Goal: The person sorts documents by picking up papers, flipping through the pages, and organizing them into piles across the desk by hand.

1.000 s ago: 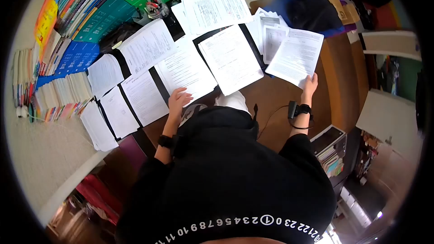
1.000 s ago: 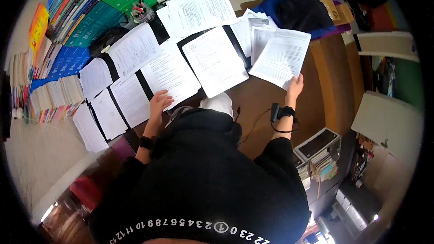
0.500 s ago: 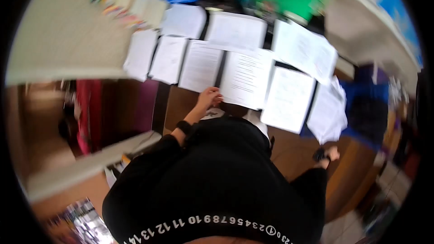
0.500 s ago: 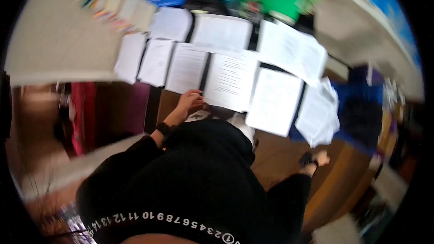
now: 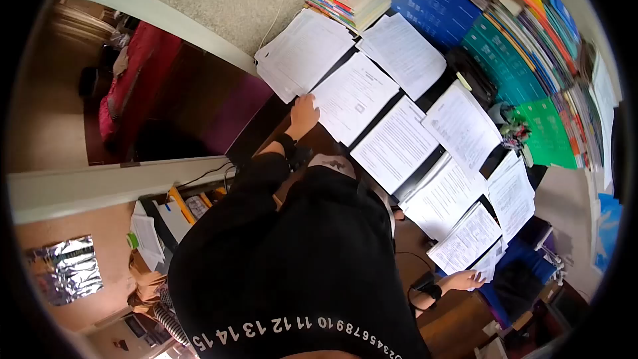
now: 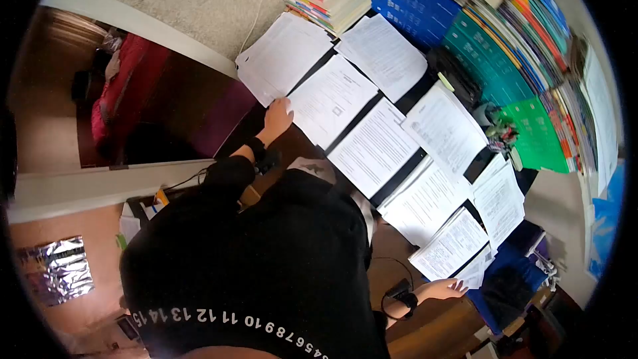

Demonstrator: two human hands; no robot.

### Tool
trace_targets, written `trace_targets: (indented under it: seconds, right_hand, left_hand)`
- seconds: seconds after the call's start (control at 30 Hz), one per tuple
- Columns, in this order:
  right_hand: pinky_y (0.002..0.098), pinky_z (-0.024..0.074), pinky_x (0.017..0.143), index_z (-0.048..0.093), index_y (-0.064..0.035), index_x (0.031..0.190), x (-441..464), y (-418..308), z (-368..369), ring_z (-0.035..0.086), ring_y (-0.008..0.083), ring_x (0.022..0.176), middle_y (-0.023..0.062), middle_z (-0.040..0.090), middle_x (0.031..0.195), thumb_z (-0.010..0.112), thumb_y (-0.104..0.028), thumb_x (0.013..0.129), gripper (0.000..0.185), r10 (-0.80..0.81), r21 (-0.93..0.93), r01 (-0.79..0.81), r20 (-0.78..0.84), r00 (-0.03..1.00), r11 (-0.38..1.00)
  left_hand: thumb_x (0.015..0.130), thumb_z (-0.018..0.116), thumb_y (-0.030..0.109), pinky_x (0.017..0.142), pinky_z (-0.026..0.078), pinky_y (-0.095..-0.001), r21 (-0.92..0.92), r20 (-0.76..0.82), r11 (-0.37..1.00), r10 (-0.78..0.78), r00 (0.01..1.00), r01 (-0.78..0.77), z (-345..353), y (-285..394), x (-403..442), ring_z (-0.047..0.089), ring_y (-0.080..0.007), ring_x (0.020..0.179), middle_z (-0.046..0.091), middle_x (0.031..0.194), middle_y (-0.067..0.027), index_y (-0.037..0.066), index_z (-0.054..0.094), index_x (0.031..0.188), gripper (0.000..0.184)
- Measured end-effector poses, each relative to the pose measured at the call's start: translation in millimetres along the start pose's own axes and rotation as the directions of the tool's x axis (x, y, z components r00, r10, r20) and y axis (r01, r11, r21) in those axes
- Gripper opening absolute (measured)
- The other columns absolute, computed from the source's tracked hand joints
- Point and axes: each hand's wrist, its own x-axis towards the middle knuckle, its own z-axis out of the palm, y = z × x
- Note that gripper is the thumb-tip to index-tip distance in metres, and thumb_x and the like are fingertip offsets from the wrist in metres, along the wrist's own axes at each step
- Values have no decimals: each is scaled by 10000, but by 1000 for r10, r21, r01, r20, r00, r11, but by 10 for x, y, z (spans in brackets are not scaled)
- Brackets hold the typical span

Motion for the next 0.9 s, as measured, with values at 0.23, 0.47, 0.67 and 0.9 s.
trace_targets:
  seconds: [0.23,0.47,0.67,0.9]
  right_hand:
    - [394,487,799,342,-53,1332,-1055,-1225,-119,554,308,1031,204,520,1198,502,-123,910,457,-160,49,155,117,980,987]
    - [352,489,751,366,-56,1333,-1531,-1681,229,597,281,943,187,576,1137,501,-77,889,464,-335,84,324,256,907,942]
    - [307,470,786,446,-12,1239,-2215,-2181,965,614,207,900,144,623,1046,512,-87,899,354,-394,444,105,631,669,890]
    - [348,428,878,351,-90,1334,-3294,-3231,1303,557,202,1026,119,543,1194,497,-317,931,485,-79,46,-565,996,-34,824]
  left_hand:
    - [713,684,222,1000,269,-516,190,66,974,112,992,-123,29,-548,839,269,-422,1269,250,1410,-221,37,323,1336,743]
    - [748,638,200,931,367,-490,250,105,958,117,988,-140,350,-856,1013,356,-421,1210,353,1339,-213,42,378,1287,619]
    - [772,516,56,665,497,-440,-11,134,996,85,987,-85,-7,-1092,1328,621,-363,766,633,833,-184,12,561,1009,246]
    - [783,488,41,603,509,-403,-271,114,832,527,842,-484,-614,176,691,630,-310,710,634,871,-156,64,541,1119,341]
